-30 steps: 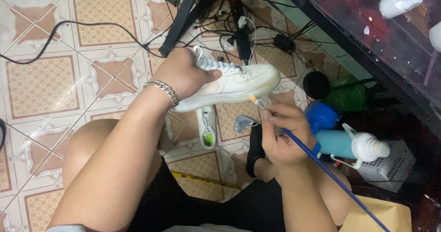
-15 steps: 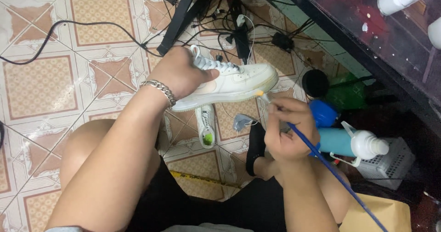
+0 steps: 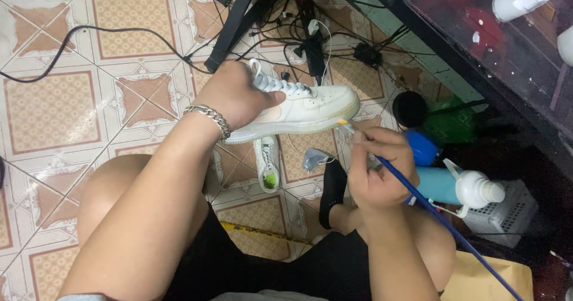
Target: The person paints the sole and sides of a white sneaker using a small brush and white paint. They repeatedly dip the brush into a small container on the desk to reload paint while holding the shoe in their left hand.
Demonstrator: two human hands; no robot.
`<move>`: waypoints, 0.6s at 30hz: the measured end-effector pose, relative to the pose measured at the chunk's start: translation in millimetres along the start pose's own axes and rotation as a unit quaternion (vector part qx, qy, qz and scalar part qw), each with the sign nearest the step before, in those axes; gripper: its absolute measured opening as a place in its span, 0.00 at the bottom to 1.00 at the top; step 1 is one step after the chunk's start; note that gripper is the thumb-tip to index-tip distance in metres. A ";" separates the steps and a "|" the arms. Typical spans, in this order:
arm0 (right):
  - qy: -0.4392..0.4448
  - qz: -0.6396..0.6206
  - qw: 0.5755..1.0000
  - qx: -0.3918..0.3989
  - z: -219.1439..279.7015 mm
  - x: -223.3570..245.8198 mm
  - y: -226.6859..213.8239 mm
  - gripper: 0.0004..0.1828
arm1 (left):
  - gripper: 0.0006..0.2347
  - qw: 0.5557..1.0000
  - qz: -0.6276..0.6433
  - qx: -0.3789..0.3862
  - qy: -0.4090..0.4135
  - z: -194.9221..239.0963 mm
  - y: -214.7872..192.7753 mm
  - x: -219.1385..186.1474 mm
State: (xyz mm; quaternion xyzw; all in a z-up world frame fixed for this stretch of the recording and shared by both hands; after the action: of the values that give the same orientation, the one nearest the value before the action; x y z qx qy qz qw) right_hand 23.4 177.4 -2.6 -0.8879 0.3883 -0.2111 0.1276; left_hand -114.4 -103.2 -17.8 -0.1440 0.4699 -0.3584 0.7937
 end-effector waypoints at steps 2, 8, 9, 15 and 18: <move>0.009 -0.013 1.000 0.009 9.6 -6.8 -1.6 0.13 | 0.32 1.000 -0.001 0.000 0.000 0.5 -1.0 -0.2; 0.027 -0.044 0.998 0.035 -1.4 7.5 4.4 0.13 | 0.32 1.000 -0.009 0.001 0.003 0.9 -1.1 0.2; 0.025 -0.043 0.998 0.037 -1.9 3.4 2.8 0.13 | 0.32 1.000 -0.012 -0.001 0.002 1.2 -2.2 0.2; 0.012 -0.069 0.997 0.031 11.3 -9.0 -3.2 0.14 | 0.32 1.000 -0.011 0.001 -0.002 11.2 -5.5 -5.4; 0.030 -0.057 0.997 0.040 3.3 9.1 3.7 0.11 | 0.32 1.000 -0.013 -0.003 0.002 1.6 -1.9 0.2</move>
State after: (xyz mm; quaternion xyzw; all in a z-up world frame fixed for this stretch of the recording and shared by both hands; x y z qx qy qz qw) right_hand 28.2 168.3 -4.4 -0.8961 0.3321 -0.2599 0.1387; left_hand -113.8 -104.8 -16.0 -0.1523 0.4705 -0.3675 0.7876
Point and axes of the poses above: each hand's wrist, its own z-axis away from the middle knuckle, its own y-axis out of the palm, x = y × z, the point moved 5 cm from there along -z, towards the middle knuckle, and after that the axes turned 3 degrees about -y, right-handed, at the moved point
